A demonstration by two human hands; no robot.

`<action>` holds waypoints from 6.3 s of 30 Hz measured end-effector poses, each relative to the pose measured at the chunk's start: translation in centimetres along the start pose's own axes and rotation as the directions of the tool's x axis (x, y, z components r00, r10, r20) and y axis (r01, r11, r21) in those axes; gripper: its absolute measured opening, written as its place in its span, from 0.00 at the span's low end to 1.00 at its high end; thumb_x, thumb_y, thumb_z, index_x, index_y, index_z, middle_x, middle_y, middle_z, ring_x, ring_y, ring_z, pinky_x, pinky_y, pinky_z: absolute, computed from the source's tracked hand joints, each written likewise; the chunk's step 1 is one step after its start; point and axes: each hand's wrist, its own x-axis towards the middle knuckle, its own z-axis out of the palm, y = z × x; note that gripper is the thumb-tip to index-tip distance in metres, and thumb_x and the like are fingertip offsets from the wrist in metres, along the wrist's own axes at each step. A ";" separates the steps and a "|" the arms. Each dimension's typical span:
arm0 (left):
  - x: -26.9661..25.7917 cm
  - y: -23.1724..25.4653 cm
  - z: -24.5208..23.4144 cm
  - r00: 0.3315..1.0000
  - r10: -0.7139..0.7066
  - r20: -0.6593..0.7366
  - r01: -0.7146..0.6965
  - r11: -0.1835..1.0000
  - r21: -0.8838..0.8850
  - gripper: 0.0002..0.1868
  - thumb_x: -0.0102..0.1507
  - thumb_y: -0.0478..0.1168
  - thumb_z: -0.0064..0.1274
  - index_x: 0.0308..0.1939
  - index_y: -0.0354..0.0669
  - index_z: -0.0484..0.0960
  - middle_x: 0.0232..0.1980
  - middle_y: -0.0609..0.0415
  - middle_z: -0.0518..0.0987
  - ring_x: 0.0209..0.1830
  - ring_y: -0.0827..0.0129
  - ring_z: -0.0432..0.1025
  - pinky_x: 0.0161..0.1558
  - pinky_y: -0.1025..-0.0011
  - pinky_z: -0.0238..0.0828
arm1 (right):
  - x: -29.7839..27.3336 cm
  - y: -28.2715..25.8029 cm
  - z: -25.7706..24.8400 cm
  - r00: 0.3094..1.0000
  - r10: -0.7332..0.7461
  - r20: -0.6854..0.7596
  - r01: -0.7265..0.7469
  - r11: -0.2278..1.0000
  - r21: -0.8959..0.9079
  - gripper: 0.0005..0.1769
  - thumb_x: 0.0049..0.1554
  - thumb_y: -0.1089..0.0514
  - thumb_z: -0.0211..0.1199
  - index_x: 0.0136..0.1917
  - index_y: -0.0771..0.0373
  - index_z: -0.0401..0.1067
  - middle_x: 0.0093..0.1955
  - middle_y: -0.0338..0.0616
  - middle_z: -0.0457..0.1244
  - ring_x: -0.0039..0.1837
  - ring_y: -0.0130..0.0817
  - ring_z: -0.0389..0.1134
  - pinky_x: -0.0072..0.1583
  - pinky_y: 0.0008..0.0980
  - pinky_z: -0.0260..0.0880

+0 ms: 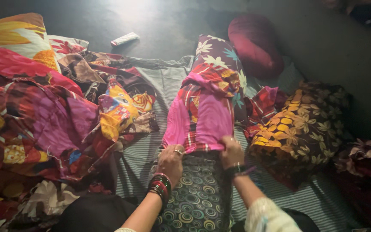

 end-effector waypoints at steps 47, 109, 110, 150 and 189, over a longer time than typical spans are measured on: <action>0.2 0.8 -1.2 0.474 -0.848 0.237 0.753 0.530 0.391 0.62 0.55 0.83 0.42 0.80 0.48 0.47 0.74 0.40 0.61 0.71 0.40 0.62 0.69 0.41 0.57 | -11.0 12.0 6.2 0.326 0.410 0.852 -0.912 -0.101 0.397 0.13 0.53 0.52 0.58 0.43 0.64 0.73 0.41 0.57 0.67 0.47 0.57 0.68 0.50 0.51 0.65; -2.1 12.9 3.0 0.885 0.454 0.101 -0.432 0.883 -0.187 0.04 0.63 0.35 0.55 0.40 0.39 0.79 0.34 0.46 0.79 0.38 0.54 0.76 0.43 0.59 0.74 | -11.3 -0.4 -16.7 0.998 0.021 -0.061 -0.023 0.999 -0.025 0.18 0.47 0.65 0.63 0.51 0.55 0.76 0.39 0.51 0.68 0.44 0.53 0.70 0.45 0.48 0.68; -3.3 13.5 2.2 0.895 0.415 0.163 -0.389 0.906 -0.168 0.04 0.63 0.35 0.55 0.39 0.39 0.79 0.33 0.46 0.79 0.36 0.54 0.76 0.41 0.58 0.74 | -11.3 -0.7 -16.9 0.995 -0.021 -0.093 0.020 1.000 -0.012 0.19 0.46 0.67 0.62 0.51 0.55 0.76 0.40 0.50 0.68 0.45 0.52 0.70 0.46 0.47 0.68; -8.2 14.5 -7.6 0.991 0.123 0.054 -0.125 0.991 0.045 0.11 0.61 0.40 0.58 0.42 0.36 0.80 0.32 0.49 0.79 0.34 0.58 0.75 0.39 0.62 0.71 | -9.5 10.9 1.8 0.922 0.387 -0.033 -0.296 0.756 0.584 0.12 0.54 0.64 0.65 0.53 0.62 0.78 0.45 0.40 0.72 0.46 0.24 0.71 0.50 0.27 0.71; -6.0 10.0 -8.2 1.000 -0.015 -0.006 0.015 0.996 -0.084 0.07 0.62 0.36 0.60 0.43 0.40 0.84 0.34 0.48 0.79 0.37 0.52 0.75 0.41 0.57 0.71 | -10.7 -0.9 -2.4 0.976 0.139 0.169 -0.217 0.715 0.665 0.14 0.50 0.72 0.57 0.45 0.65 0.80 0.51 0.44 0.70 0.53 0.28 0.72 0.55 0.28 0.72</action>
